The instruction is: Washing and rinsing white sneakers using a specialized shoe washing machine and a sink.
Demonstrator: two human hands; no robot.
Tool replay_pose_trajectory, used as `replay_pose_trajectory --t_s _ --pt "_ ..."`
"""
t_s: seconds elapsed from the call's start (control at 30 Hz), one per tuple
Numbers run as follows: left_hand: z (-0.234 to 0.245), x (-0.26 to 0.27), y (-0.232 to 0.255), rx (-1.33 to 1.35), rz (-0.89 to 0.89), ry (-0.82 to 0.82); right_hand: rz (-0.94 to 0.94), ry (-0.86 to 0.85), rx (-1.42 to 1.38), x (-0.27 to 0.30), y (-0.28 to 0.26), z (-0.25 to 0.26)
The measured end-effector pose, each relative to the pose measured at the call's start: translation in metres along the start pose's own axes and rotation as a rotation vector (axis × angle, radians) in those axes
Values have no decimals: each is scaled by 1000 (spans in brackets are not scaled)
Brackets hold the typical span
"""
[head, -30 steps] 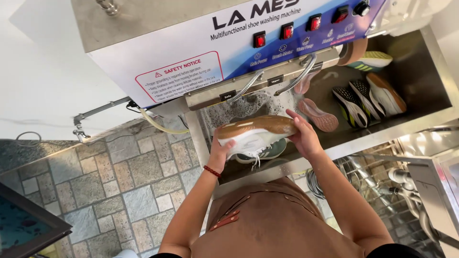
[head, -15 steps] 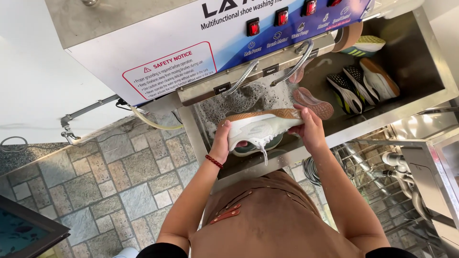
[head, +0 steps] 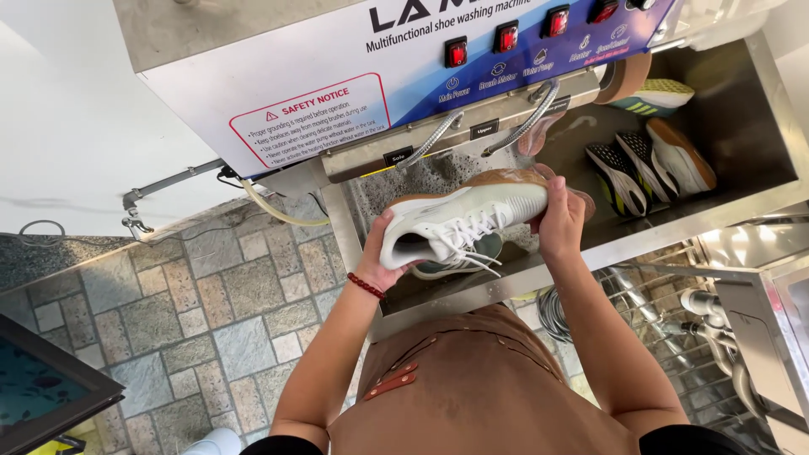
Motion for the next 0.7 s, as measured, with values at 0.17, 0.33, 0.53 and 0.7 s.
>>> replay_pose_trajectory --t_s 0.17,0.33,0.53,0.7 --pt "-1 4 -4 65 -6 -7 118 -67 -52 6 -5 5" --pt "-13 13 -1 72 -39 -53 140 -78 -42 15 -18 5" --pt "-36 24 9 33 -99 -134 162 -75 -56 16 -18 9" --pt "-42 37 21 -30 -224 -226 158 -79 -71 26 -24 11"
Point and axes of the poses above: each hand's wrist, its own x-axis away from the middle knuckle, its own z-axis out of the back of the hand, y = z × x, the point moved 7 cm from there along -x, towards the middle knuckle, and after that the axes turned 12 degrees about y, right-handed, at the moved point
